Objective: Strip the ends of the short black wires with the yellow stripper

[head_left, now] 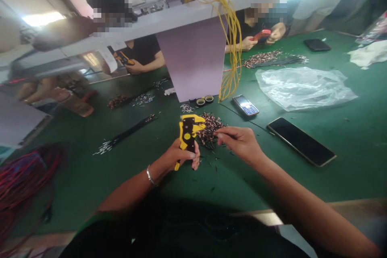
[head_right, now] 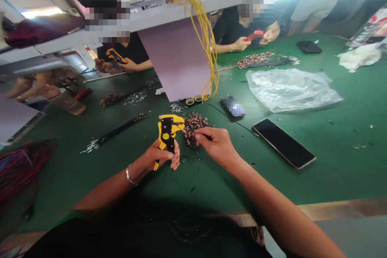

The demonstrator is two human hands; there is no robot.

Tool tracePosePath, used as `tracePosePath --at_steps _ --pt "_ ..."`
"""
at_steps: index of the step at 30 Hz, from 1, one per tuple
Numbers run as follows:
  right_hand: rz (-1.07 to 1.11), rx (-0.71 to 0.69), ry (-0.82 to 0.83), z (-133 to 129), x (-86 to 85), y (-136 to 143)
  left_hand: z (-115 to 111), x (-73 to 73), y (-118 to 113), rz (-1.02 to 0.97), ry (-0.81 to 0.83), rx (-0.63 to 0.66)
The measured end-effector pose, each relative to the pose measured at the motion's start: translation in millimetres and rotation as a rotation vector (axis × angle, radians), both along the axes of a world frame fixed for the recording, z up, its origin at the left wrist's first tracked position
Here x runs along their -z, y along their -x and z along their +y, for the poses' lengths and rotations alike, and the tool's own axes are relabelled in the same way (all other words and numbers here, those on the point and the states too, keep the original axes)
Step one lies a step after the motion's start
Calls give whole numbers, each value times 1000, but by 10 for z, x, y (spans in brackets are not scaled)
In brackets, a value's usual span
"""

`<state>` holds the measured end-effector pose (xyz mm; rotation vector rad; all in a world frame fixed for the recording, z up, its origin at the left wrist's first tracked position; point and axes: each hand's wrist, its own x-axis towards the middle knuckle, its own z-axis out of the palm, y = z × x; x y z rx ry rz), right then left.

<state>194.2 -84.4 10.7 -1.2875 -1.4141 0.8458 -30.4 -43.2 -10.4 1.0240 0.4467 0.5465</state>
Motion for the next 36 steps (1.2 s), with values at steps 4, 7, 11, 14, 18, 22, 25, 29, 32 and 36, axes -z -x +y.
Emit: tracePosePath --at_steps 4,7,11,14,18,22,25,29,32,36 --pt "-22 -35 -13 -8 29 16 82 -29 50 -23 -43 -105" --pt "-82 -51 -33 -14 63 32 119 -60 74 -5 -81 -149" --pt "-178 -122 -37 -30 100 72 122 -106 66 43 -149 -205" --pt "-205 -206 -33 -51 106 115 102 -115 41 89 -163 -235" --pt "-232 -251 -19 -68 108 140 76 -93 17 117 -171 -242" --pt "-235 -241 -28 -63 121 131 74 -65 17 111 -176 -254" --pt "-239 -242 -36 -57 134 129 78 -54 23 124 -172 -251" --pt "-238 -205 -45 -42 152 109 83 -61 35 129 -170 -229" --pt "-233 -148 -31 -18 140 66 103 -78 48 110 -163 -254" --pt "-153 -82 7 -14 64 44 142 -97 78 85 -153 -171"
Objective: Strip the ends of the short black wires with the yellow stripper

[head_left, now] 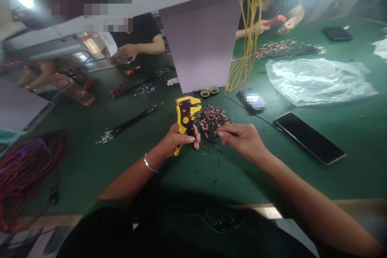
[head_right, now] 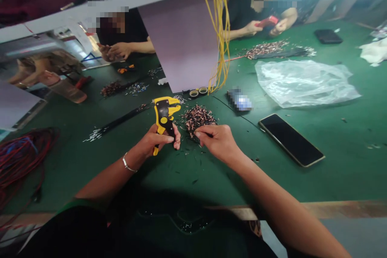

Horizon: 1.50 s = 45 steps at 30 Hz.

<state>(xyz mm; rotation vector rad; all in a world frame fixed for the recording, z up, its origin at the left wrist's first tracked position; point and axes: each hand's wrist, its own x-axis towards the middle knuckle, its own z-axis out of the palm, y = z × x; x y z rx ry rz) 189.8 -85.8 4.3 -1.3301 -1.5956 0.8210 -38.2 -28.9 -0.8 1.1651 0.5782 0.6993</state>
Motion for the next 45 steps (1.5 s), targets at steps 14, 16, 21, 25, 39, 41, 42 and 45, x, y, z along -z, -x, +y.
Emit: tracePosePath --at_steps 14,16,21,25,39,41,42,45 --pt "22 56 -40 -83 -120 93 -26 -29 28 -42 64 225" --pt "16 74 -36 -93 -123 119 -43 -2 15 -24 47 200" --pt "154 45 166 -121 -166 204 -105 65 -33 18 -23 130" --pt "411 -39 390 -136 -224 270 -135 90 -76 55 -72 118" --pt "663 -120 559 -139 -213 345 -98 201 -6 269 -376 82" --pt "657 -111 564 -141 -207 346 -103 211 -13 290 -409 85" --pt "655 -108 563 -143 -202 346 -107 218 -17 300 -423 92" --pt "661 -103 552 -151 -182 350 -125 249 -25 320 -455 89"
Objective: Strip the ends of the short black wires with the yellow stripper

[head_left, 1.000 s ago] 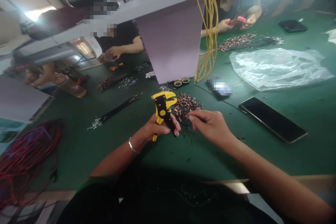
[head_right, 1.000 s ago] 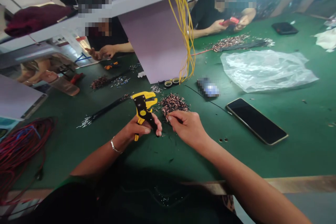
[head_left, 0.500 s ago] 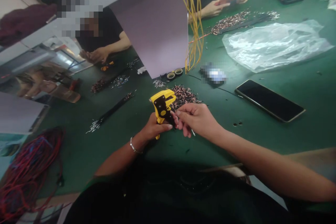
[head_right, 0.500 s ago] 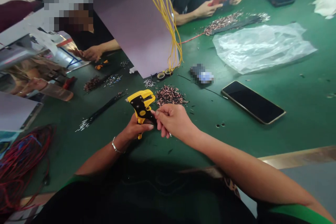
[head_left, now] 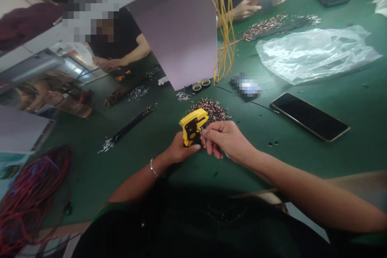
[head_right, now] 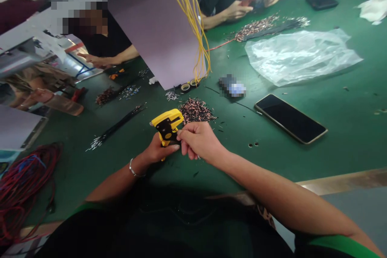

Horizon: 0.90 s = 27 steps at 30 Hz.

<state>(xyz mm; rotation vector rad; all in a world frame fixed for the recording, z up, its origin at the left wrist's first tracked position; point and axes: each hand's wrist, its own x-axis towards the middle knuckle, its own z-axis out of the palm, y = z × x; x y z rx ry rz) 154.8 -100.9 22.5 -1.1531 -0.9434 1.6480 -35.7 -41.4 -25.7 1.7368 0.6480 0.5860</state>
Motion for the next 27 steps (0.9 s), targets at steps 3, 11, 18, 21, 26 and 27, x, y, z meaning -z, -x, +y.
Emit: tracePosePath --at_steps 3,11,18,21,26,27 --pt "5 -15 5 -6 16 14 -20 29 -4 15 3 -32" --pt "19 -32 35 -8 28 45 -81 -25 -63 29 29 -93" --pt "56 -37 33 -9 25 33 -113 -28 -101 96 56 -213" --pt "89 -56 16 -13 23 26 -118 3 -96 110 49 -264" --pt "92 -43 -18 -15 27 16 -99 -7 -64 82 112 -260" --pt "89 -53 -23 -10 27 9 -87 -19 -59 60 146 -256"
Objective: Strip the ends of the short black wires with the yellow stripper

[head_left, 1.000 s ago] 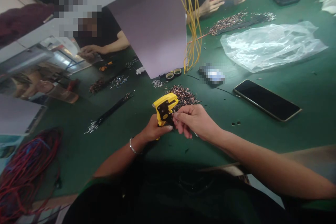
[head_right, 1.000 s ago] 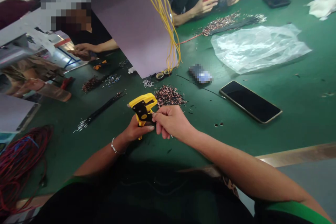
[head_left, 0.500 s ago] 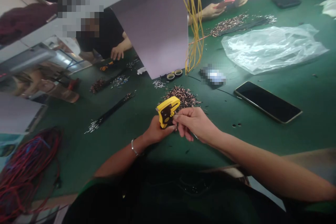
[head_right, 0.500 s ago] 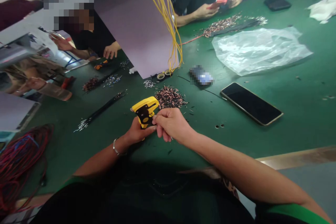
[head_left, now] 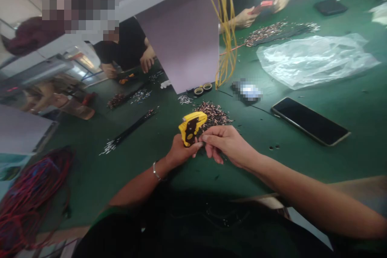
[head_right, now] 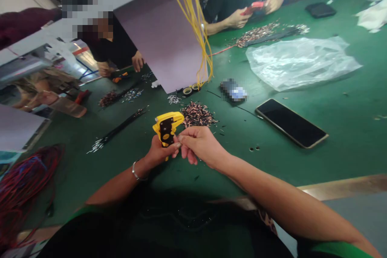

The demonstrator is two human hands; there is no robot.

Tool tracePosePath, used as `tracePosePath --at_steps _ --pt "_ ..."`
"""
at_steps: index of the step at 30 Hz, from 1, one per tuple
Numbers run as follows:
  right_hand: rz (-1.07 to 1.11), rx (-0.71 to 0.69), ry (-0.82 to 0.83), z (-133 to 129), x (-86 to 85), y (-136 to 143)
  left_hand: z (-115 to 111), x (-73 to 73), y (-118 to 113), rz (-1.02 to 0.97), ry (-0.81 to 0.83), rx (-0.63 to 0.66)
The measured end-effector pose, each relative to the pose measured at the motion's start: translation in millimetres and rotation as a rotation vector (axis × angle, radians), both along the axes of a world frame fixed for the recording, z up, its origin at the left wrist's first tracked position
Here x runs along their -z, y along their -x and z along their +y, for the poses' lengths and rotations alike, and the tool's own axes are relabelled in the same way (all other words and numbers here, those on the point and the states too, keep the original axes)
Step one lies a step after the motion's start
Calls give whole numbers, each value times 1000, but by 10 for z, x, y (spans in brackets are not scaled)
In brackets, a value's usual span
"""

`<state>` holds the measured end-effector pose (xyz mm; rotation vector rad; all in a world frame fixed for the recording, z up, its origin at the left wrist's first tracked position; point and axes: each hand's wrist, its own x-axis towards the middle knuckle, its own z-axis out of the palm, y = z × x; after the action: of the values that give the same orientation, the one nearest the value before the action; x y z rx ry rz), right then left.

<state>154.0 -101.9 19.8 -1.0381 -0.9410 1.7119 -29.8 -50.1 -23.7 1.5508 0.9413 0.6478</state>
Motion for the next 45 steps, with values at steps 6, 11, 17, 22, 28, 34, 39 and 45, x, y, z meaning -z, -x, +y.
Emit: tracePosePath --at_steps 6,11,17,22,28,34,39,45 --pt "-158 98 -45 91 11 -143 84 -99 -10 -284 295 157" --pt "-270 278 -177 169 19 -289 110 -161 13 -427 448 237" --pt "-183 291 -242 152 6 -326 113 -183 43 -440 539 361" --pt "-266 170 -216 117 -6 -307 106 -160 49 -437 576 425" --pt "-475 185 -363 114 -8 -310 104 -190 41 -448 567 412" --pt "-611 209 -446 96 -7 -329 73 -225 36 -412 561 413" --pt "-616 191 -448 85 -22 -314 89 -172 69 -429 564 442" --pt "-604 190 -409 74 -19 -293 109 -136 64 -416 562 461"
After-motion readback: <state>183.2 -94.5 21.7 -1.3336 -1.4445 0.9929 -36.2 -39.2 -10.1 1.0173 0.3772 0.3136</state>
